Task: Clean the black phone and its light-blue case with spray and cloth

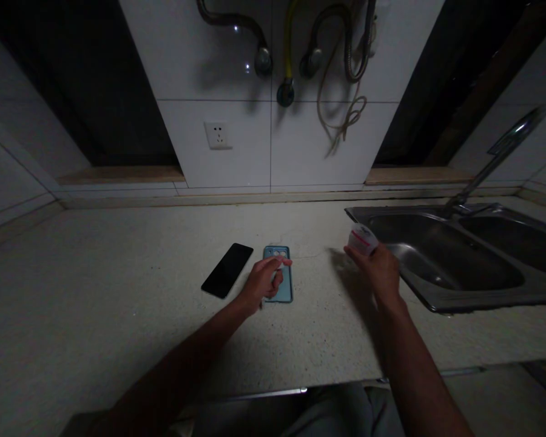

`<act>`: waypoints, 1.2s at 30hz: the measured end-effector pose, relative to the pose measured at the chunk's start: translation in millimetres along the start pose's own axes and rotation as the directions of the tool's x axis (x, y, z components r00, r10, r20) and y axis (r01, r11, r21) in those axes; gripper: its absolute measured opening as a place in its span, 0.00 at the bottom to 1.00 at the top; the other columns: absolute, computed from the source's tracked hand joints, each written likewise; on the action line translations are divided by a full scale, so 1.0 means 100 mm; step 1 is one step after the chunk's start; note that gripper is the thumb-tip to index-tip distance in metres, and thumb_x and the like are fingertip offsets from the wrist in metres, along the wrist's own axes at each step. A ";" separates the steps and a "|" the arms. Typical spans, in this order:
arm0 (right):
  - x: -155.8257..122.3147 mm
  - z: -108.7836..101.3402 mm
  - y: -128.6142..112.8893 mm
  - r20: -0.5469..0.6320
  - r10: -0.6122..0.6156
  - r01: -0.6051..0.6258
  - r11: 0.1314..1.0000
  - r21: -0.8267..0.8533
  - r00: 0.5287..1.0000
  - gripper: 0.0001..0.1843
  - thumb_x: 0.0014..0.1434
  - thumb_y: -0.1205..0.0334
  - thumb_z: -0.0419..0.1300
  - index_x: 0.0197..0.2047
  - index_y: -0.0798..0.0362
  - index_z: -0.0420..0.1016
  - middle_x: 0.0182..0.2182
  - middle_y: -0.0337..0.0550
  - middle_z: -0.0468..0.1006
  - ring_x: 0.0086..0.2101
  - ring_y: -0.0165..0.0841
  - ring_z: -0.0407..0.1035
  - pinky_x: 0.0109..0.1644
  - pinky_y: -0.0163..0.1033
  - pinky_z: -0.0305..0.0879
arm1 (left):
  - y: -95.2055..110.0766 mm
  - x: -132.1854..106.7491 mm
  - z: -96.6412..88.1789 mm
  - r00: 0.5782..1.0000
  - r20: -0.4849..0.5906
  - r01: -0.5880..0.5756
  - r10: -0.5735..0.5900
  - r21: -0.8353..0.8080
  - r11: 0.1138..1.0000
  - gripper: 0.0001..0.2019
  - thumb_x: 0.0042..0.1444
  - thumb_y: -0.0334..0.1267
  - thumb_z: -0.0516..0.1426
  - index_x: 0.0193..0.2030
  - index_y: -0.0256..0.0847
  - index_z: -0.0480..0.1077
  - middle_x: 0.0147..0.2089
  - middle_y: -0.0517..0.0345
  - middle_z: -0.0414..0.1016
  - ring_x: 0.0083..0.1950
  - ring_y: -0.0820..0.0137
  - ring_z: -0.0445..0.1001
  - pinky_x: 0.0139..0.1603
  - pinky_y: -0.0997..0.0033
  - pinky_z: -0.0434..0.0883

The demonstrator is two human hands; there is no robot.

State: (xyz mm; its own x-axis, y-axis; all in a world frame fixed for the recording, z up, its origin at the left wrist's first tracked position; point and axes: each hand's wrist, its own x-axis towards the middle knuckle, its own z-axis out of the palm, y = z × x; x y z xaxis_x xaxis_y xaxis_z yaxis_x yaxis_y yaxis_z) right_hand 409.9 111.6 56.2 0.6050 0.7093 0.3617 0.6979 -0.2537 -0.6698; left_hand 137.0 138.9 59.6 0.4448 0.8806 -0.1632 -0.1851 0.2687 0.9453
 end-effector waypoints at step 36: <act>-0.49 0.87 -0.81 0.366 -0.257 -0.104 0.676 0.729 0.894 0.14 0.54 0.50 0.63 0.30 0.53 0.74 0.23 0.34 0.70 0.26 0.30 0.62 0.31 0.35 0.58 | 0.07 0.20 -0.36 0.894 -0.203 -0.242 0.400 0.533 0.811 0.18 0.59 0.43 0.58 0.54 0.39 0.73 0.48 0.45 0.75 0.52 0.57 0.73 0.56 0.61 0.66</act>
State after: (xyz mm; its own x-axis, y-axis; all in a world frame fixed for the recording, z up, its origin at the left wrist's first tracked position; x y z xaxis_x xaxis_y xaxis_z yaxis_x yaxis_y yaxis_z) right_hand 290.4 155.1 36.1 0.2210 0.9404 0.2583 0.1298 0.2341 -0.9635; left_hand 112.6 172.7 53.1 0.1455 0.9738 0.1746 0.2095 -0.2028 0.9565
